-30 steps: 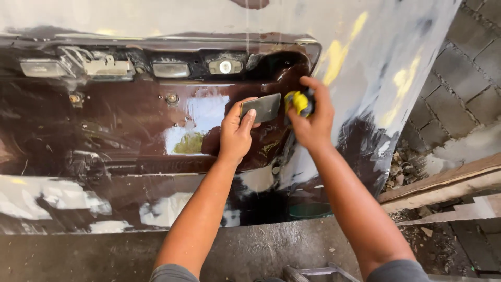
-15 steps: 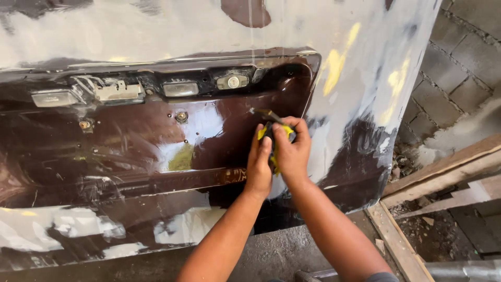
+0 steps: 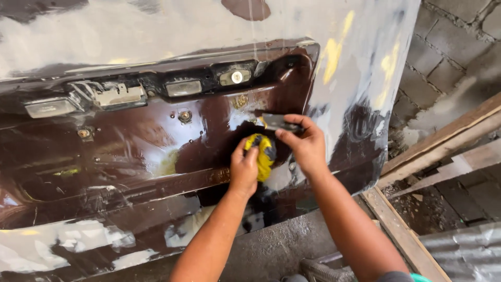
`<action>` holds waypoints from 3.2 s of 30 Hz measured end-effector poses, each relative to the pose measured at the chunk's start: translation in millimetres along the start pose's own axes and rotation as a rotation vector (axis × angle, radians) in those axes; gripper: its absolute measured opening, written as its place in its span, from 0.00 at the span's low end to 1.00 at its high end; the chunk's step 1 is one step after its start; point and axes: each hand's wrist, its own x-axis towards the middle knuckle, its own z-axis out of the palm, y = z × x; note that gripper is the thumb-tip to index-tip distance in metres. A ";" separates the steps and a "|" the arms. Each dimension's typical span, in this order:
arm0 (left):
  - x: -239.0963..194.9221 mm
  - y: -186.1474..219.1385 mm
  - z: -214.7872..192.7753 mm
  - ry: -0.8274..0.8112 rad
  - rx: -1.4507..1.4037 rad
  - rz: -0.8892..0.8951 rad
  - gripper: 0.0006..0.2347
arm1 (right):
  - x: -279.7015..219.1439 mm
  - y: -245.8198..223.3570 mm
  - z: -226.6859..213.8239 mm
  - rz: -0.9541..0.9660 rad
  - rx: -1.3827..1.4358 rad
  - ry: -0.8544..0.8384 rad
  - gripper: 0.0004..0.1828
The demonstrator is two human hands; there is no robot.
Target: The person sands a brown car bumper with a sanding block and wipes the surface with a yellow cloth. They dip the cloth into a green bucket of water and continue sanding and wiping the bumper.
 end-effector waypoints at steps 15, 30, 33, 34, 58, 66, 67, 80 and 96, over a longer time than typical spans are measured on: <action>58.1 99.2 31.7 -0.085 1.297 1.149 0.20 | -0.8 -11.3 -13.7 -0.543 -1.216 -0.152 0.15; 69.2 96.1 26.0 -0.172 1.471 1.192 0.25 | -11.1 18.3 20.5 -0.871 -1.166 0.079 0.14; 69.1 95.4 24.6 -0.177 1.449 1.203 0.25 | -10.5 38.0 11.0 -0.842 -1.161 -0.009 0.09; 70.8 94.3 23.8 -0.181 1.448 1.203 0.25 | -10.6 39.4 5.8 -0.840 -1.162 -0.005 0.09; 65.5 97.9 21.9 -0.164 1.471 1.191 0.24 | 114.2 -60.2 -36.1 -1.082 -1.266 0.073 0.11; 68.0 97.3 24.3 -0.155 1.484 1.210 0.25 | 47.6 11.2 -38.4 -0.976 -1.297 -0.273 0.13; 66.9 95.8 25.2 -0.154 1.484 1.207 0.25 | 70.3 -12.7 -41.0 -0.974 -1.298 -0.276 0.13; 67.9 93.7 32.4 -0.112 1.520 1.221 0.25 | 93.2 -8.9 -50.7 -1.063 -1.261 -0.202 0.10; 63.8 85.7 27.8 -0.099 1.526 1.215 0.25 | 109.6 -49.0 -43.5 -1.126 -1.293 -0.109 0.10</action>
